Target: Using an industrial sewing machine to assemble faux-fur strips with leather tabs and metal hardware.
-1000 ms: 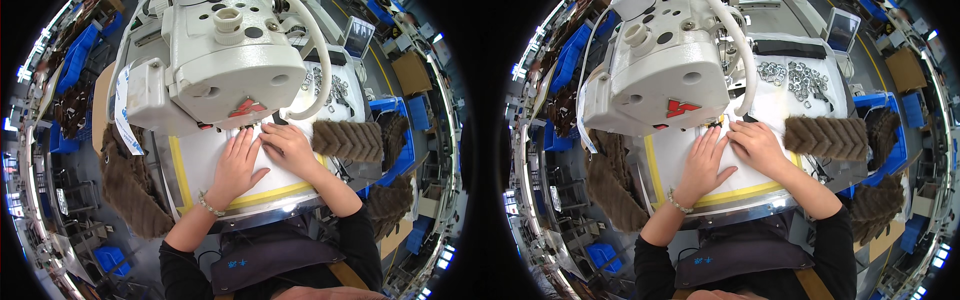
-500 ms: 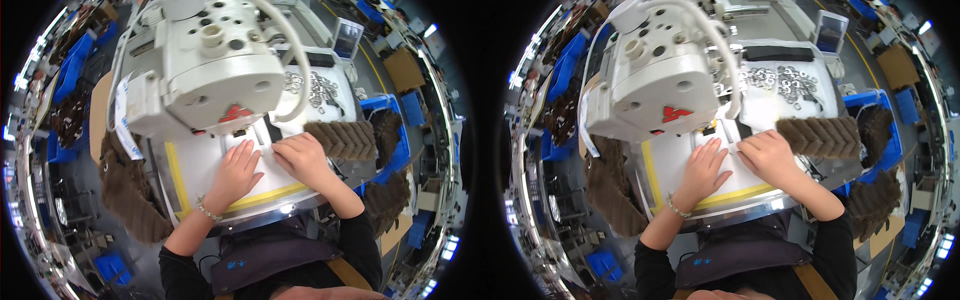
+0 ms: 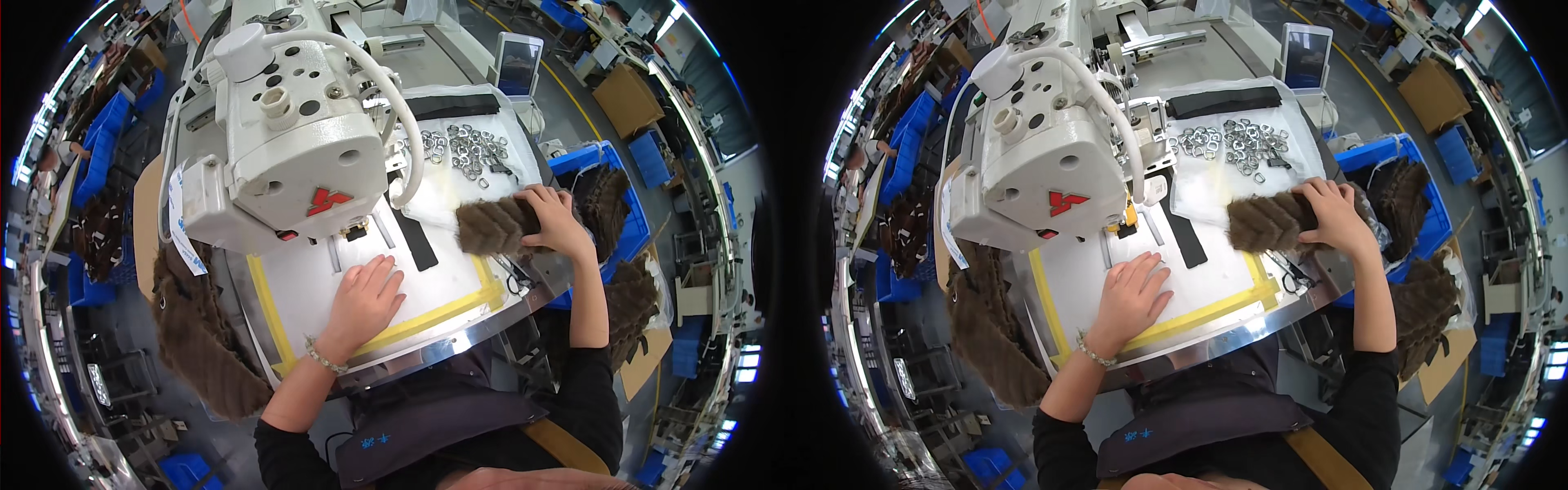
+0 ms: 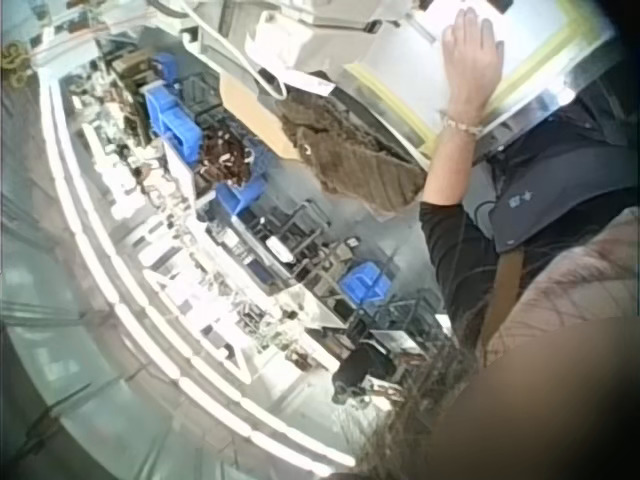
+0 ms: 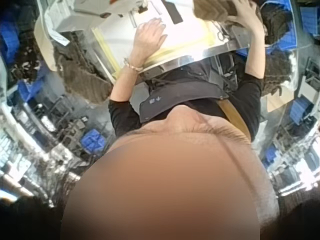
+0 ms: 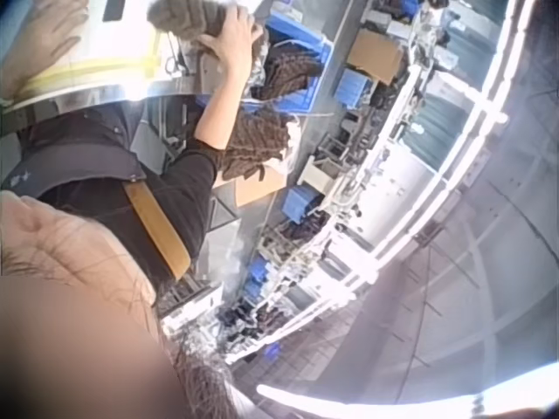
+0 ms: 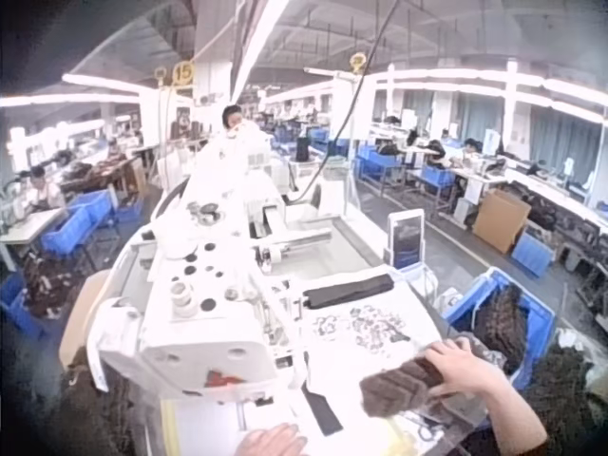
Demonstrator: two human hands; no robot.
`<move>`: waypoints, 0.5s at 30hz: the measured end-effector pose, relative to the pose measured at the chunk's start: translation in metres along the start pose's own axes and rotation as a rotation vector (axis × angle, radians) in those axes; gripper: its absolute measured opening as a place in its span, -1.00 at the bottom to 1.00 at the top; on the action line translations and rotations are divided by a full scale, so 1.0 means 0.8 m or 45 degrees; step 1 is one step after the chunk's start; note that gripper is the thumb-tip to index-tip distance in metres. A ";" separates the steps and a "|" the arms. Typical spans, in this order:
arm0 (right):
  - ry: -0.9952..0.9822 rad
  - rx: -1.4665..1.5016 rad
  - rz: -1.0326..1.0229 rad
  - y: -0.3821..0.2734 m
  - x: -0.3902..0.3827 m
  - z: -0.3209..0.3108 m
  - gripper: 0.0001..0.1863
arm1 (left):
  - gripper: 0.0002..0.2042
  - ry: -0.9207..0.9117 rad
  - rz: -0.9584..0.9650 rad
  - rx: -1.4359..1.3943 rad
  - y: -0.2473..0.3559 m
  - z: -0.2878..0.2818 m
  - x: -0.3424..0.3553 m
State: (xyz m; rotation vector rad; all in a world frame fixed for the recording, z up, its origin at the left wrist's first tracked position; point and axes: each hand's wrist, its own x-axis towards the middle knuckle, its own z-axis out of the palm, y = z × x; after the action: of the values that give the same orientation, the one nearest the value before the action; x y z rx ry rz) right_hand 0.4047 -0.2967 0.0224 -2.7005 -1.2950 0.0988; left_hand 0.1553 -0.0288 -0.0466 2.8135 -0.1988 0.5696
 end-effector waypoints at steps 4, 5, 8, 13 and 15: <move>-0.174 -0.018 0.029 0.011 0.013 -0.001 -0.24 | -0.70 0.036 0.028 0.020 0.002 -0.002 -0.001; -0.201 -0.063 0.041 0.011 0.014 -0.002 -0.25 | -0.71 0.045 0.039 0.012 0.002 -0.002 -0.001; -0.068 -0.109 -0.044 0.006 0.007 -0.010 -0.42 | -0.72 0.059 0.052 -0.011 0.003 -0.003 -0.001; -0.143 0.128 0.022 -0.006 -0.029 -0.073 -0.70 | -0.73 0.080 0.064 -0.065 0.004 -0.008 0.000; -0.050 0.216 0.019 -0.011 -0.045 -0.096 -0.71 | -0.73 0.115 0.123 -0.079 0.005 -0.012 0.002</move>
State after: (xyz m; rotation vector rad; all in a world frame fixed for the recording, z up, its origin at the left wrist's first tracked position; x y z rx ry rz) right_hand 0.3844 -0.3270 0.0996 -2.5767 -1.2178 0.2529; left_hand 0.1528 -0.0301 -0.0368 2.7232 -0.3300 0.6985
